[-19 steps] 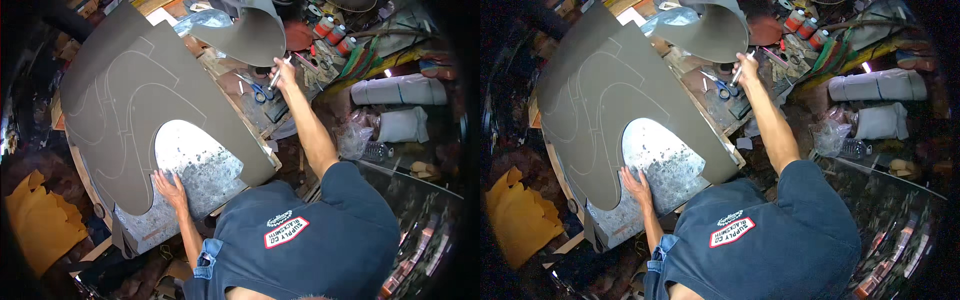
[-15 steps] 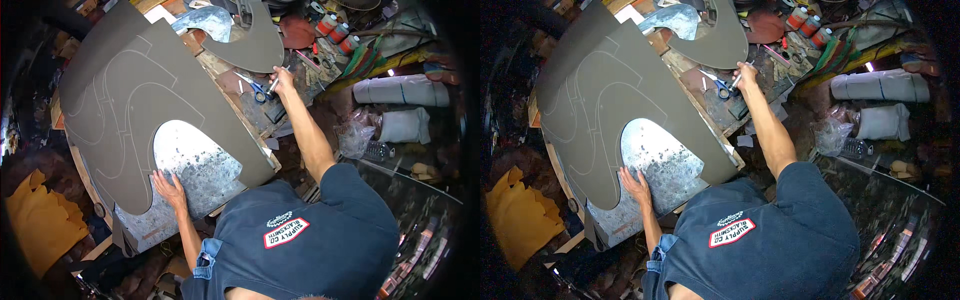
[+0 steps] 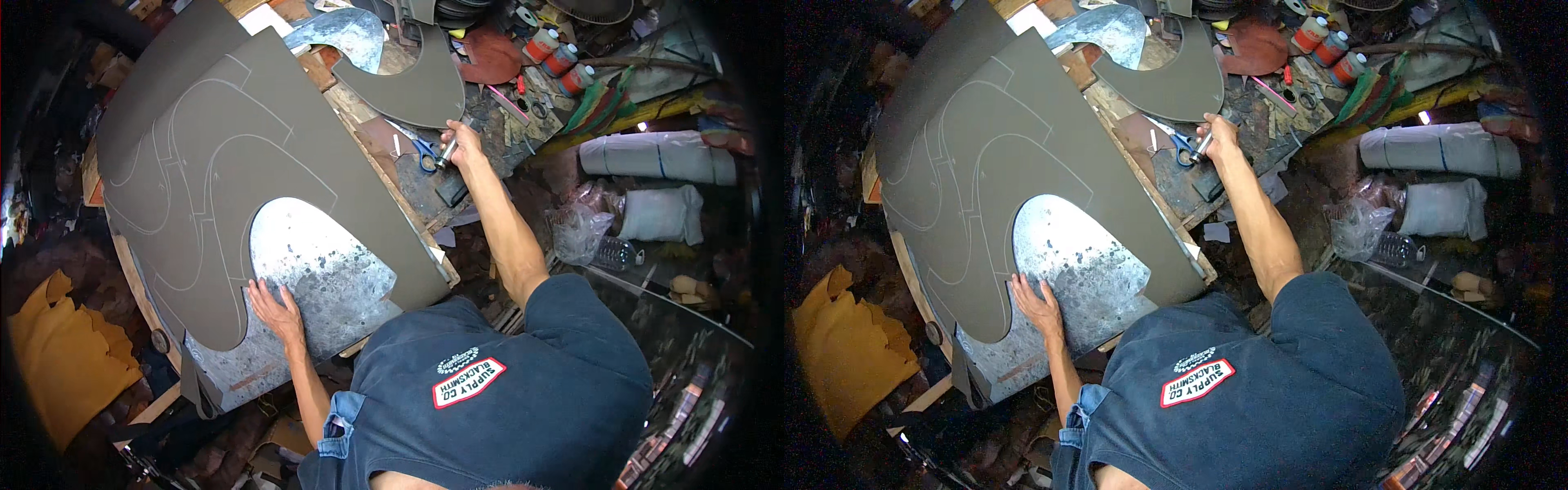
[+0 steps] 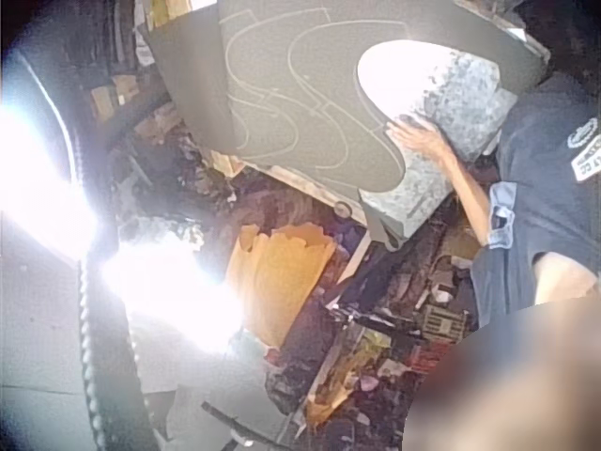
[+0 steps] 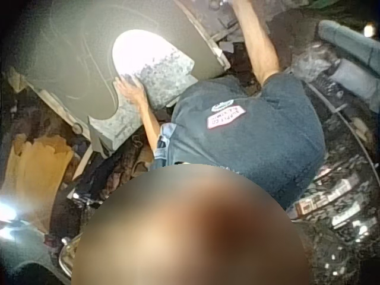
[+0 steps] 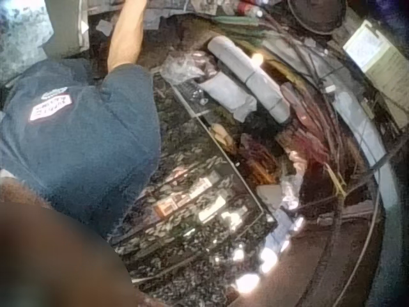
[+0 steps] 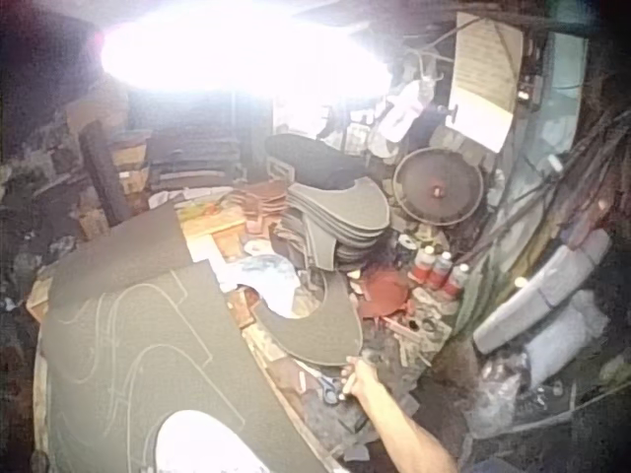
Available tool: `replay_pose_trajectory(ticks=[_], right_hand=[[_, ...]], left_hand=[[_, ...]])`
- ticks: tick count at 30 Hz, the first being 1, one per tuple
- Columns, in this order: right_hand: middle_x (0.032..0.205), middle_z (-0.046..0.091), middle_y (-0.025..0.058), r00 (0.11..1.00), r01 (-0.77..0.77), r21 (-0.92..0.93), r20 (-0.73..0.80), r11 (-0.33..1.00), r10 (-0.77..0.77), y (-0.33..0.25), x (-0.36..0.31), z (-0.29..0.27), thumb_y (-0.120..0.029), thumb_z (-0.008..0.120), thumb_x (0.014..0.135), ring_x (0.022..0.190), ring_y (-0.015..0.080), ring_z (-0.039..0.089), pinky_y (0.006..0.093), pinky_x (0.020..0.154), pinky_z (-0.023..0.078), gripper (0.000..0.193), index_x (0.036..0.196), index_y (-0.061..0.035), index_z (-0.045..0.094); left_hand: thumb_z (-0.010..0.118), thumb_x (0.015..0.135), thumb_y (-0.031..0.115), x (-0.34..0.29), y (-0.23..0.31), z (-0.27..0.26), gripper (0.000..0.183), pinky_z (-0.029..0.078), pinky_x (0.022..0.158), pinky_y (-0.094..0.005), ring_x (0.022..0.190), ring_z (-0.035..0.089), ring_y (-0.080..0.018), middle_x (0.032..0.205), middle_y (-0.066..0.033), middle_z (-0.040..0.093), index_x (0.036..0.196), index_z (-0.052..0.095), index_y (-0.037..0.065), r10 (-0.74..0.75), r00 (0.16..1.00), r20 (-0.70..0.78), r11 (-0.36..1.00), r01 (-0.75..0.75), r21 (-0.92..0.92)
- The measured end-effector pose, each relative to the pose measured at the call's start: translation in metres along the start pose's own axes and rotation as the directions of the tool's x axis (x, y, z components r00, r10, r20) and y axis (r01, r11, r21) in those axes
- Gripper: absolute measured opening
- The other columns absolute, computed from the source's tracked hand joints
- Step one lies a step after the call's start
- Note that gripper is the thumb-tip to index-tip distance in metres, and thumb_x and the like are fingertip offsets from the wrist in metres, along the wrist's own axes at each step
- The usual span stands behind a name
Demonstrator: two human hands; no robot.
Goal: Cutting shoe component patterns from a large sheet of material using a utility blade.
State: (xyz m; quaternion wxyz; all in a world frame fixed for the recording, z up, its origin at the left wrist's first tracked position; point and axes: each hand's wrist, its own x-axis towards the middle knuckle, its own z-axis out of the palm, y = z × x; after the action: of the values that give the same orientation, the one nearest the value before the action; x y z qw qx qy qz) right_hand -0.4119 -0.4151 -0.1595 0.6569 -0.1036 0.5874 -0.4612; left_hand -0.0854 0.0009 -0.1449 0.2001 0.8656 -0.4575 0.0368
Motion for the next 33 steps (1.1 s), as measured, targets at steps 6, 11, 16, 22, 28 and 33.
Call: replay_pose_trajectory(ticks=[6, 11, 16, 22, 28, 33], right_hand=[[0.072, 0.053, 0.0083, 0.996, -0.062, 0.084, 0.073, 0.995, 0.056, 0.011, 0.015, 0.006, -0.006, 0.064, 0.086, 0.055, 0.0185, 0.051, 0.0354, 0.047, 0.038, 0.013, 0.093, -0.0089, 0.053], [0.076, 0.055, 0.0081, 0.996, -0.003, -0.060, 0.091, 0.998, 0.008, 0.009, 0.013, 0.003, -0.010, 0.057, 0.092, 0.062, 0.0195, 0.055, 0.0338, 0.052, 0.042, 0.009, 0.099, -0.0064, 0.052], [0.097, 0.065, 0.0177, 0.964, -0.068, -0.015, 0.255, 0.998, 0.070, 0.011, 0.009, -0.013, -0.011, 0.057, 0.094, 0.061, 0.0191, 0.056, 0.0345, 0.051, 0.044, 0.014, 0.104, -0.0046, 0.052], [0.109, 0.067, 0.0196, 0.971, 0.035, -0.024, 0.238, 0.999, -0.028, 0.026, -0.057, -0.020, -0.007, 0.059, 0.094, 0.063, 0.0153, 0.054, 0.0303, 0.056, 0.042, 0.015, 0.106, -0.0001, 0.055], [0.086, 0.058, 0.0110, 0.889, -0.102, 0.231, 0.458, 0.968, -0.016, 0.022, -0.095, -0.016, -0.015, 0.055, 0.099, 0.067, 0.0144, 0.051, 0.0288, 0.055, 0.043, 0.020, 0.103, 0.0046, 0.057], [0.079, 0.057, 0.0040, 0.875, 0.162, -0.422, 0.480, 0.892, 0.068, 0.072, -0.222, 0.023, -0.023, 0.062, 0.097, 0.048, 0.0074, 0.047, 0.0232, 0.043, 0.041, 0.025, 0.115, -0.0055, 0.061]], left_hand=[[0.066, 0.086, 0.015, 0.001, -0.002, -0.004, 0.046, 0.030, 0.111, -0.0523, 0.133, 0.040, -0.0434, 0.142, -0.0246, 0.046, 0.127, 0.053, -0.001, 0.014, 0.999, -0.050, 1.000, -0.014, 0.003], [0.066, 0.087, 0.021, 0.004, 0.001, 0.000, 0.047, 0.027, 0.113, -0.0516, 0.138, 0.036, -0.0406, 0.147, -0.0200, 0.042, 0.129, 0.053, 0.004, -0.053, 0.999, -0.012, 0.999, 0.053, -0.009], [0.066, 0.087, 0.022, 0.001, 0.001, -0.001, 0.047, 0.028, 0.113, -0.0513, 0.138, 0.035, -0.0405, 0.147, -0.0200, 0.042, 0.128, 0.054, 0.005, -0.055, 0.997, -0.053, 0.998, 0.053, -0.037], [0.065, 0.090, 0.023, 0.001, -0.004, -0.004, 0.046, 0.030, 0.111, -0.0503, 0.136, 0.039, -0.0400, 0.143, -0.0209, 0.046, 0.129, 0.054, 0.001, -0.080, 0.995, -0.066, 0.993, 0.074, -0.096], [0.065, 0.090, 0.022, 0.003, -0.048, -0.050, 0.040, 0.036, 0.108, -0.0475, 0.129, 0.047, -0.0403, 0.133, -0.0214, 0.056, 0.123, 0.059, -0.001, -0.147, 0.982, -0.117, 0.958, 0.112, -0.265], [0.065, 0.089, 0.022, -0.008, -0.150, -0.083, 0.039, 0.043, 0.099, -0.0485, 0.118, 0.054, -0.0423, 0.123, -0.0262, 0.058, 0.117, 0.061, -0.003, -0.300, 0.911, -0.281, 0.954, 0.295, -0.060]])
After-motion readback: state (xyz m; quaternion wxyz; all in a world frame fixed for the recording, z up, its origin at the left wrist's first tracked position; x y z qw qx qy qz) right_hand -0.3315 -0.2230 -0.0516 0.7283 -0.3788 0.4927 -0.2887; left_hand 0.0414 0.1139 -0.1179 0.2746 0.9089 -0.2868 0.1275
